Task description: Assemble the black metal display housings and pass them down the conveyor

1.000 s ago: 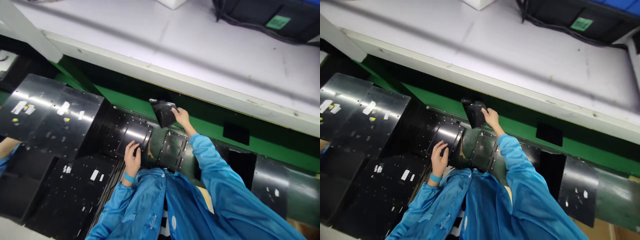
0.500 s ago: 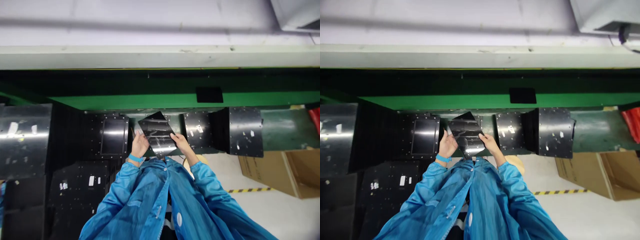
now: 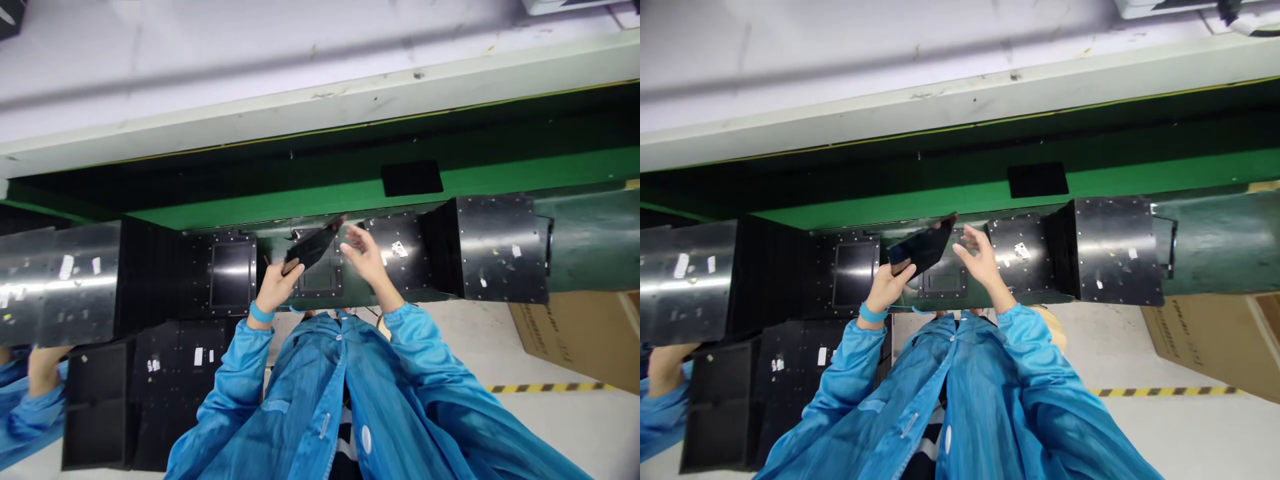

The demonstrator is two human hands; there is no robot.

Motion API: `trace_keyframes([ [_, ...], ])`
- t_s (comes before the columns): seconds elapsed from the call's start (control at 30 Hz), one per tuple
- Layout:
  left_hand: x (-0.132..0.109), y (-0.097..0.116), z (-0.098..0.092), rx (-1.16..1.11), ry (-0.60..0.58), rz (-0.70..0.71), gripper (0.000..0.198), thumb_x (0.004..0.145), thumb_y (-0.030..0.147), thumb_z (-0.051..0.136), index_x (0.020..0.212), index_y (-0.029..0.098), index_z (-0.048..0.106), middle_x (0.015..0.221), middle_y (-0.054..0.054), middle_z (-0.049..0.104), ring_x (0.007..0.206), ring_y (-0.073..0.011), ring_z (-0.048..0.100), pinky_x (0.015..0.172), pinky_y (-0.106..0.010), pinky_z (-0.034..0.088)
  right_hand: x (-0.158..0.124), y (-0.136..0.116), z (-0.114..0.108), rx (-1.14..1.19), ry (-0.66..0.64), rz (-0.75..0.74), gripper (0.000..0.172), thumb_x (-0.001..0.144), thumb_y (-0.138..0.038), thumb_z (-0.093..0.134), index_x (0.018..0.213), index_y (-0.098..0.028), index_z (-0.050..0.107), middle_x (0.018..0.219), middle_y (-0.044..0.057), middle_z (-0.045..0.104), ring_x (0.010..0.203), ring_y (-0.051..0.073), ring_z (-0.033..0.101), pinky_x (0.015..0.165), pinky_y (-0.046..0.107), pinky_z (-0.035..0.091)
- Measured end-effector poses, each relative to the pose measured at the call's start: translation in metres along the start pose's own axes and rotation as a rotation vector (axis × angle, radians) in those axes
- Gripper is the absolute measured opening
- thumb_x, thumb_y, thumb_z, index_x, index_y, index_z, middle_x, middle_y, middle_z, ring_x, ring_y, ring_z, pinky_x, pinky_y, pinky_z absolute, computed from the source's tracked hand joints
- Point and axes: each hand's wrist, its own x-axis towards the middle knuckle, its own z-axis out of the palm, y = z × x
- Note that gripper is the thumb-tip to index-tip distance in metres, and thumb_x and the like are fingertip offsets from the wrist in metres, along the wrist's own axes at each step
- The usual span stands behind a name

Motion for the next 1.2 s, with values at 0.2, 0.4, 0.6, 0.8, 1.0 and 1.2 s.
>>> trace_keyframes([
  [0.2,-0.007,0.020,-0.017,0.259,-0.316,0.225,0.040,0.100,0.036,0.062,0.135,0.026,0.077,0.137,-0.003,0.077,0.130,-0.0278,0.072,0.118,-0.046,0.056,0.007,-0.062,-0.058,-0.510,-0.368,-0.226,0.062,0.087,-0.051,0.083,0.142,-0.024,0.071,0.142,0.011,0.071,0.129,0.038,0.065,0.110,0.049,0.050],
  [0.4,0.007,0.038,-0.023,0.592,-0.497,0.293,0.037,0.099,0.033,0.058,0.130,0.028,0.079,0.127,-0.005,0.081,0.118,-0.0277,0.078,0.103,-0.039,0.060,0.004,-0.082,-0.043,-0.759,-0.678,-0.223,0.024,0.094,-0.045,0.076,0.108,-0.027,0.083,0.105,0.009,0.082,0.097,0.032,0.075,0.080,0.036,0.046],
  [0.6,0.026,0.046,-0.031,0.766,-0.647,0.300,0.023,0.088,0.024,0.066,0.096,0.034,0.085,0.087,-0.003,0.085,0.091,-0.0277,0.081,0.087,-0.032,0.056,-0.014,-0.086,-0.022,-0.652,-0.864,-0.278,0.025,0.095,-0.046,0.072,0.085,-0.023,0.078,0.080,0.006,0.077,0.073,0.023,0.068,0.066,0.032,0.033],
  [0.8,0.037,0.051,-0.030,0.936,-0.650,0.299,0.017,0.079,0.018,0.069,0.081,0.029,0.082,0.082,-0.008,0.081,0.088,-0.0315,0.079,0.087,-0.038,0.055,-0.012,-0.093,-0.014,-0.834,-0.800,-0.202,0.027,0.096,-0.048,0.069,0.089,-0.024,0.080,0.081,0.008,0.078,0.074,0.026,0.069,0.062,0.034,0.030],
  [1.0,0.034,0.046,-0.025,0.957,-0.678,0.316,0.015,0.075,0.015,0.072,0.079,0.025,0.082,0.083,-0.012,0.081,0.089,-0.0349,0.079,0.087,-0.042,0.057,-0.014,-0.106,-0.006,-0.716,-1.004,-0.229,0.028,0.090,-0.050,0.076,0.097,-0.024,0.080,0.082,0.005,0.079,0.073,0.024,0.069,0.063,0.032,0.038],
  [1.2,0.034,0.028,-0.001,0.820,-0.659,0.262,0.010,0.075,0.028,0.084,0.081,0.021,0.080,0.093,-0.017,0.081,0.104,-0.0365,0.077,0.103,-0.045,0.056,-0.020,-0.093,0.039,-0.945,-0.851,-0.201,0.020,0.096,-0.036,0.069,0.098,-0.021,0.082,0.100,0.015,0.082,0.091,0.033,0.077,0.073,0.036,0.047],
])
